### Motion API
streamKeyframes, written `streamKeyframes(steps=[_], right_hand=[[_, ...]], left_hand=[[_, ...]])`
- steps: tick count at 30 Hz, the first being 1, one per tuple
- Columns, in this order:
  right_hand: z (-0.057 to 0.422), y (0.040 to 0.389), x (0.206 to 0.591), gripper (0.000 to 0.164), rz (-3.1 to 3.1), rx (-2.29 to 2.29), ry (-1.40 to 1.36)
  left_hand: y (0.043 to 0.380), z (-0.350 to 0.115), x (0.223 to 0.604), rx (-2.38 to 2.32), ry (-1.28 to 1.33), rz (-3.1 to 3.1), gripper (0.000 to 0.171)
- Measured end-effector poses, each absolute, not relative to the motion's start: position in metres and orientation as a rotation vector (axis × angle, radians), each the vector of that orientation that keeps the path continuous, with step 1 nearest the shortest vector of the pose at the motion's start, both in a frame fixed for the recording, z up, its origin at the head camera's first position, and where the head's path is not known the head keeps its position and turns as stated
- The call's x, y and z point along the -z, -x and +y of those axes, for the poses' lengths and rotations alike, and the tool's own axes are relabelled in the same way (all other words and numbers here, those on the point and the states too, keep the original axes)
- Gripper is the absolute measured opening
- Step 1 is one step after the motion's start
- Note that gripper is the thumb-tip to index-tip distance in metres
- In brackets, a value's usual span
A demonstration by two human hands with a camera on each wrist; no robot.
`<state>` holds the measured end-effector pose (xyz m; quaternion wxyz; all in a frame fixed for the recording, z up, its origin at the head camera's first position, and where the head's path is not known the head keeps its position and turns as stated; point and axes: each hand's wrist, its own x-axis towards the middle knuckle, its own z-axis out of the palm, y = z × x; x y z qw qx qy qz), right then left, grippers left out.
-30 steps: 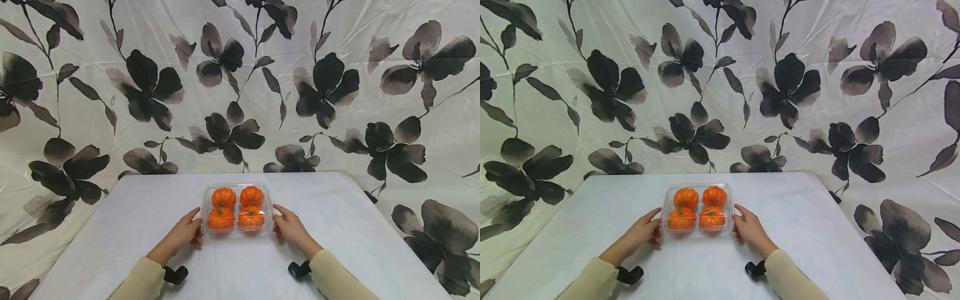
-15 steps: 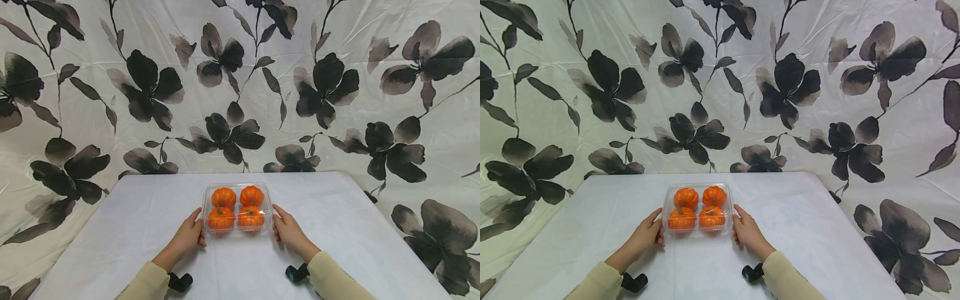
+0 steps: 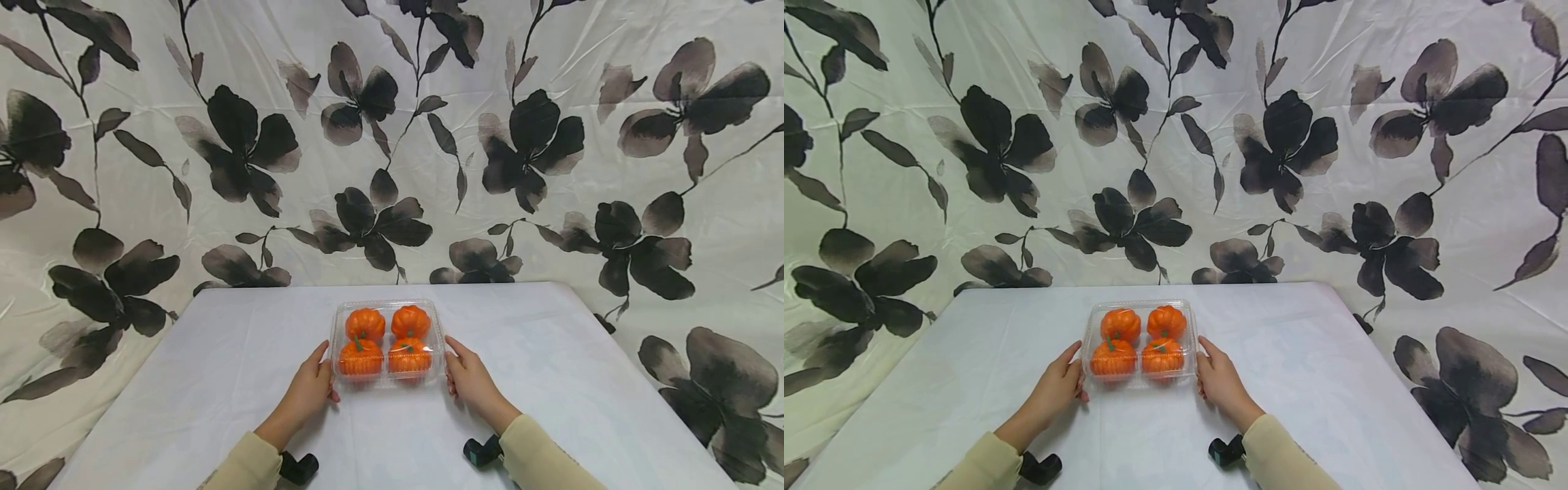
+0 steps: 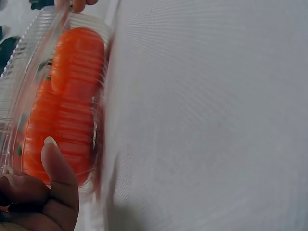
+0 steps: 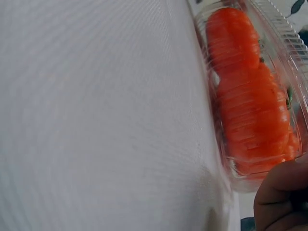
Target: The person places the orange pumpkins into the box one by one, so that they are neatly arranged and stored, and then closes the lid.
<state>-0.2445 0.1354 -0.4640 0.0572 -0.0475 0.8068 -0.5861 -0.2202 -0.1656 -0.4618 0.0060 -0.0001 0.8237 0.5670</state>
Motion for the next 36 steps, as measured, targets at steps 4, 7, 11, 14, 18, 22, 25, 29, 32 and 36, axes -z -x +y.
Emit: streamKeyframes(steps=[4,7,11,14,18,22,25,29,32,36], right_hand=[[0.136,0.245,0.464,0.049,2.458,1.79,0.141],[0.136,0.246,0.464,0.049,2.464,1.785,0.133],[0.137,0.246,0.464,0.048,2.467,1.775,0.113],[0.139,0.246,0.465,0.048,2.465,1.773,0.091],[0.141,0.245,0.464,0.048,2.459,1.777,0.076],[0.142,0.245,0.461,0.047,2.461,1.778,0.075],[0.144,0.246,0.46,0.048,2.465,1.768,0.091],[0.148,0.248,0.46,0.048,2.464,1.748,0.115],[0.151,0.249,0.459,0.047,2.467,1.723,0.111],[0.158,0.253,0.456,0.044,2.5,1.651,0.1]], left_hand=[[0.221,-0.165,0.461,-1.774,0.001,2.576,0.054],[0.222,-0.165,0.461,-1.754,0.01,2.588,0.055],[0.222,-0.165,0.46,-1.755,0.027,2.576,0.054],[0.22,-0.164,0.459,-1.779,0.031,2.551,0.055],[0.219,-0.164,0.455,-1.788,0.03,2.541,0.054],[0.221,-0.165,0.455,-1.774,0.022,2.553,0.054],[0.224,-0.169,0.455,-1.747,0.004,2.58,0.053],[0.225,-0.174,0.453,-1.67,-0.014,2.632,0.052],[0.226,-0.178,0.453,-1.576,-0.016,2.689,0.052],[0.228,-0.183,0.451,-1.448,-0.016,2.767,0.052]])
